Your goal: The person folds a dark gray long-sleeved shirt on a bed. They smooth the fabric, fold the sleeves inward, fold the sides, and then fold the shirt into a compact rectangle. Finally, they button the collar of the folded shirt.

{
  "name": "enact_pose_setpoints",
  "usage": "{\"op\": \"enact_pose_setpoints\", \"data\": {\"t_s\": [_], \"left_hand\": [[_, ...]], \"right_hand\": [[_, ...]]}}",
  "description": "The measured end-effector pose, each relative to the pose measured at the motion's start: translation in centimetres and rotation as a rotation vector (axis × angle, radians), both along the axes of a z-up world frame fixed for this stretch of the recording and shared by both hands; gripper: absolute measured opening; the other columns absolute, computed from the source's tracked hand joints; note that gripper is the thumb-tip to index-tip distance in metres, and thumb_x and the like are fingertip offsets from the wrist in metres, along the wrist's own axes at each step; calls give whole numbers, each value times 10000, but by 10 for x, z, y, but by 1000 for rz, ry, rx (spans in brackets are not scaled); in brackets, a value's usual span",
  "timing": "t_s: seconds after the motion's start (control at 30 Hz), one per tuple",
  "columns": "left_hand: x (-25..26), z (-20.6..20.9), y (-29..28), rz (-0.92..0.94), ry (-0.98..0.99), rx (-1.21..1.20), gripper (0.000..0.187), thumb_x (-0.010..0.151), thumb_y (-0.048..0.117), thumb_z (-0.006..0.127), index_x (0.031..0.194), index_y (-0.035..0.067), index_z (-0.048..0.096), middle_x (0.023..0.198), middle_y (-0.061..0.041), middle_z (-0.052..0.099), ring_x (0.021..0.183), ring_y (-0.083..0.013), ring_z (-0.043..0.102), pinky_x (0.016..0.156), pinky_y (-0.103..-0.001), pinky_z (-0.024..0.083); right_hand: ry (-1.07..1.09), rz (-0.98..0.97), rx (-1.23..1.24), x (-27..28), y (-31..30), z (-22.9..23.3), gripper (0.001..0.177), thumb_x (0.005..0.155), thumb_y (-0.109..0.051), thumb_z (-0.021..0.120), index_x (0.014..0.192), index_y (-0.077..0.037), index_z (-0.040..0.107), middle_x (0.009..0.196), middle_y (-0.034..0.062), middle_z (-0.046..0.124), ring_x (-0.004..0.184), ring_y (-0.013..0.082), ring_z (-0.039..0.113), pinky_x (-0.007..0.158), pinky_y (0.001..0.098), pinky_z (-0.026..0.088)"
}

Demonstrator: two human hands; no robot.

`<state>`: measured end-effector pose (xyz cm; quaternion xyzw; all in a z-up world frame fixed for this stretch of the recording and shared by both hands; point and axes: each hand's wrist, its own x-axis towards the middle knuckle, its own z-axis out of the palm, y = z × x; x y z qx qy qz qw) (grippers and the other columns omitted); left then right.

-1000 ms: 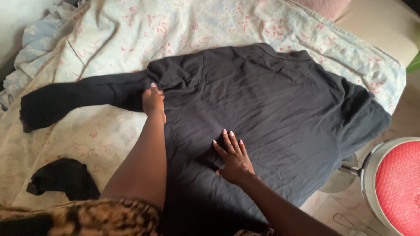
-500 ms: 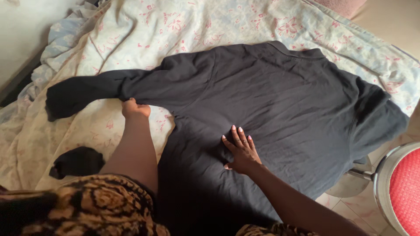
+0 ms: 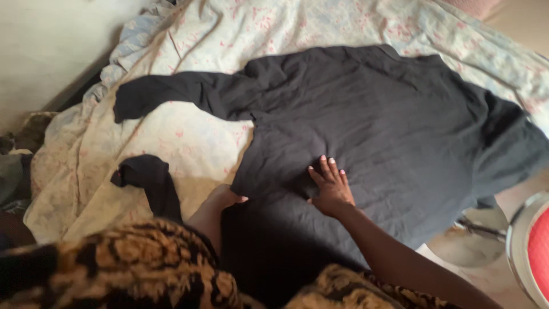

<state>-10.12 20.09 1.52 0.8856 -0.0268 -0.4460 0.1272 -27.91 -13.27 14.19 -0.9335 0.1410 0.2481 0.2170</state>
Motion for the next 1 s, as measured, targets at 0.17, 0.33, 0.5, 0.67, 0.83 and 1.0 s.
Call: {"op": "enact_pose_setpoints", "data": {"t_s": [0.17,0.33,0.5,0.67,0.83,1.0], "left_hand": [[-26,4,59,44,-155,39,893,721,476,911,1408,8,584,1346,-166,686,1249,-288,671,1039,-370,512],[-59,34,74,338,-333,-6,834,817,540,796,1465,67,564,1421,-176,624,1315,-327,594,1071,-425,470],[-89,52,72,293,-341,-100,833,864,619,765,1393,-18,678,1337,-253,725,1258,-373,680,1063,-420,519],[-83,32,84,261,-167,-229,1037,602,392,968,1429,-27,505,1303,-234,680,1150,-363,696,950,-421,550],[-89,51,103,52,-374,-34,947,651,483,1005,1301,-77,606,1155,-259,703,1029,-340,704,901,-424,557],[-126,108,116,211,-449,125,643,711,444,906,1170,20,755,1057,-167,761,970,-317,734,884,-445,565]], "right_hand": [[-9,178,221,-85,74,3,998,796,-428,823,1628,-253,300,1688,81,12,1574,244,-14,1288,422,89],[-278,-73,681,-168,115,-32,289,947,-212,717,1217,-109,720,1335,112,655,1271,266,592,1075,403,458],[-764,-1150,236,-241,79,-87,223,964,-59,569,1138,-2,696,954,134,759,880,228,708,831,348,567],[-198,-1643,584,-279,14,-132,799,755,-413,924,1333,11,570,1360,189,649,1149,290,610,1017,409,493],[24,-1463,1011,-304,24,-145,1104,655,-571,836,1526,-45,409,1535,116,511,1427,285,441,1188,491,260],[52,-1494,1110,-333,65,-157,1227,669,-642,808,1609,-64,272,1671,160,272,1553,307,231,1255,476,206]]}}
